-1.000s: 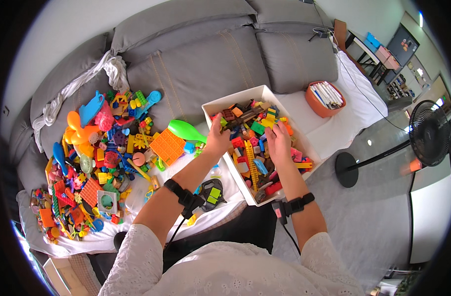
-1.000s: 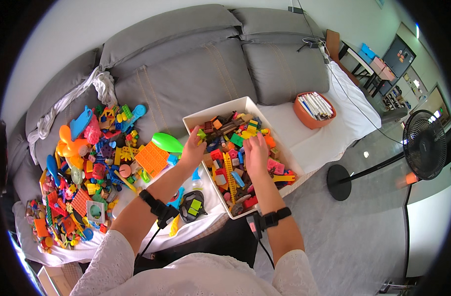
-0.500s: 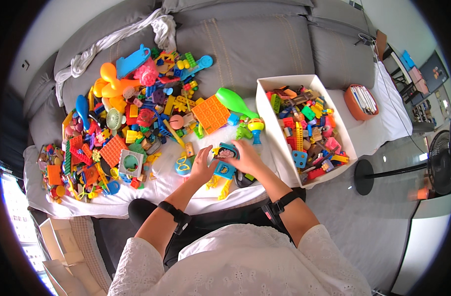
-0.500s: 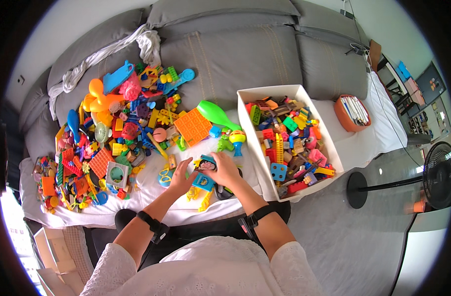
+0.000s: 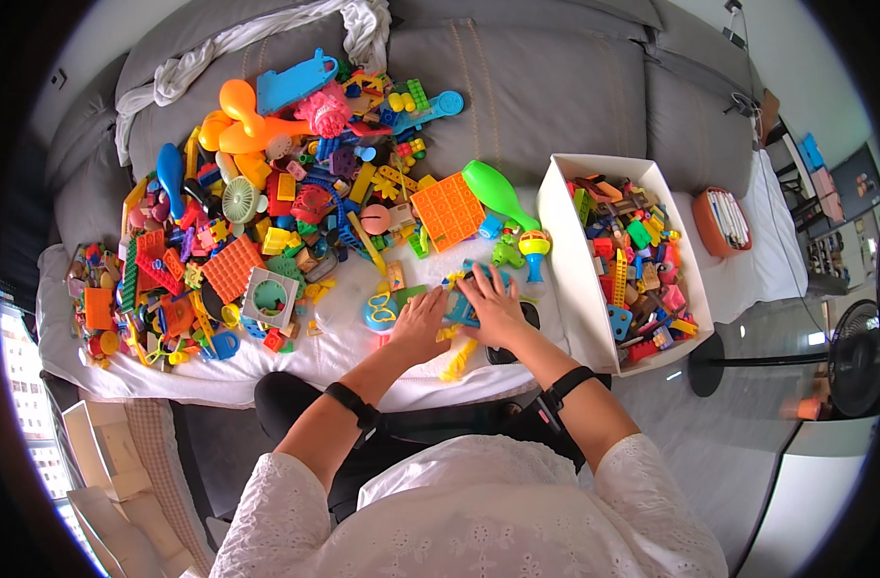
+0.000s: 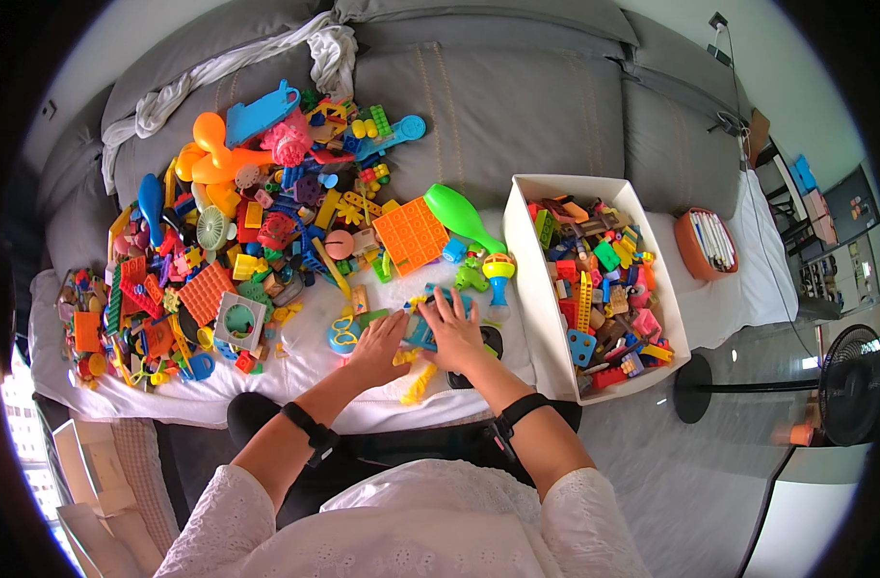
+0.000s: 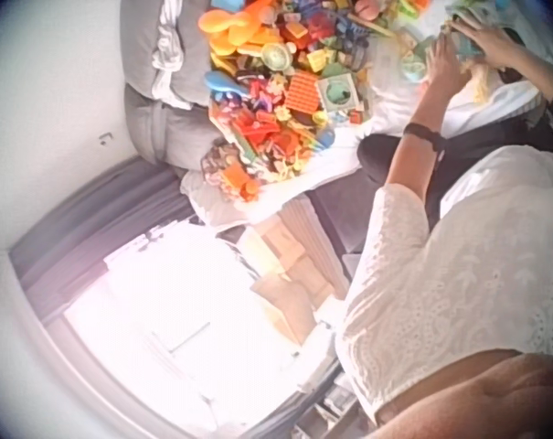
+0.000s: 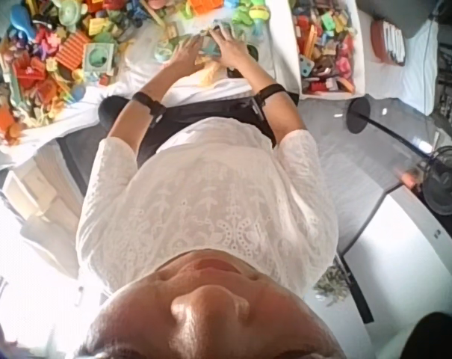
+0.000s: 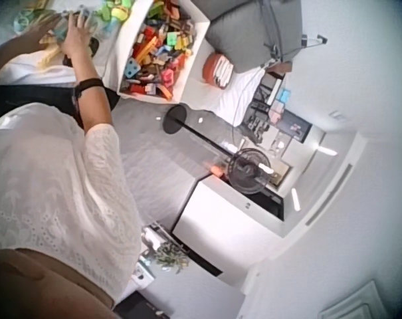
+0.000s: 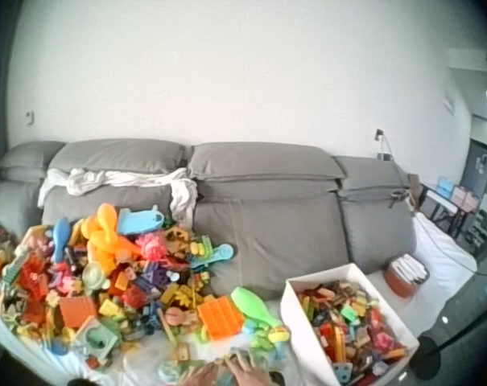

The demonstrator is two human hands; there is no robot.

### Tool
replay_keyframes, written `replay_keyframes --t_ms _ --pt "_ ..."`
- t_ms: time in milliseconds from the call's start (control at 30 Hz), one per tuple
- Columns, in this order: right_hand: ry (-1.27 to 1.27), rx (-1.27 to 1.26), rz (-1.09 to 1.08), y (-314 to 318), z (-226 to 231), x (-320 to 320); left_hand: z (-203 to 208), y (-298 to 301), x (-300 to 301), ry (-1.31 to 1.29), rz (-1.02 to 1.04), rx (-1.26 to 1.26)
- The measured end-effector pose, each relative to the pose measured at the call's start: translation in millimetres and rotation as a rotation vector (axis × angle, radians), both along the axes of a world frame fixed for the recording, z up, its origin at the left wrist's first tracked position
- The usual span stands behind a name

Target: The person sorts through a large pile of colorful plastic toys and blocks on a white surface, picking up items by hand and placing them into a white plastic bin.

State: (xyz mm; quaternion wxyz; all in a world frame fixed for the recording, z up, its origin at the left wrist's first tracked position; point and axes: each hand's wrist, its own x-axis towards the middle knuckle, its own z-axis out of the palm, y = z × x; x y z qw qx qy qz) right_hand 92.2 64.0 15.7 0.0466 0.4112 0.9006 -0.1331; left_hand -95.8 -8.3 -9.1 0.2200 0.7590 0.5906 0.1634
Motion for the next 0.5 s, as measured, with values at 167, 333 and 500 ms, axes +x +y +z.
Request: replay_keyframes --t_ms 167,333,500 --pt "0.070 0.334 -0.159 30.6 3.3 6.5 -0.2 6.7 -0.9 0.013 0.086 -0.017" --pt "0.141 0.241 -0.046 29.8 17.7 -4.2 2.4 9.9 -10.6 0.119 0.087 -0.072" --pt "0.102 0.290 -0.082 34.5 -2.6 -8.2 32.3 19.2 -44.9 0.090 0.276 -0.096"
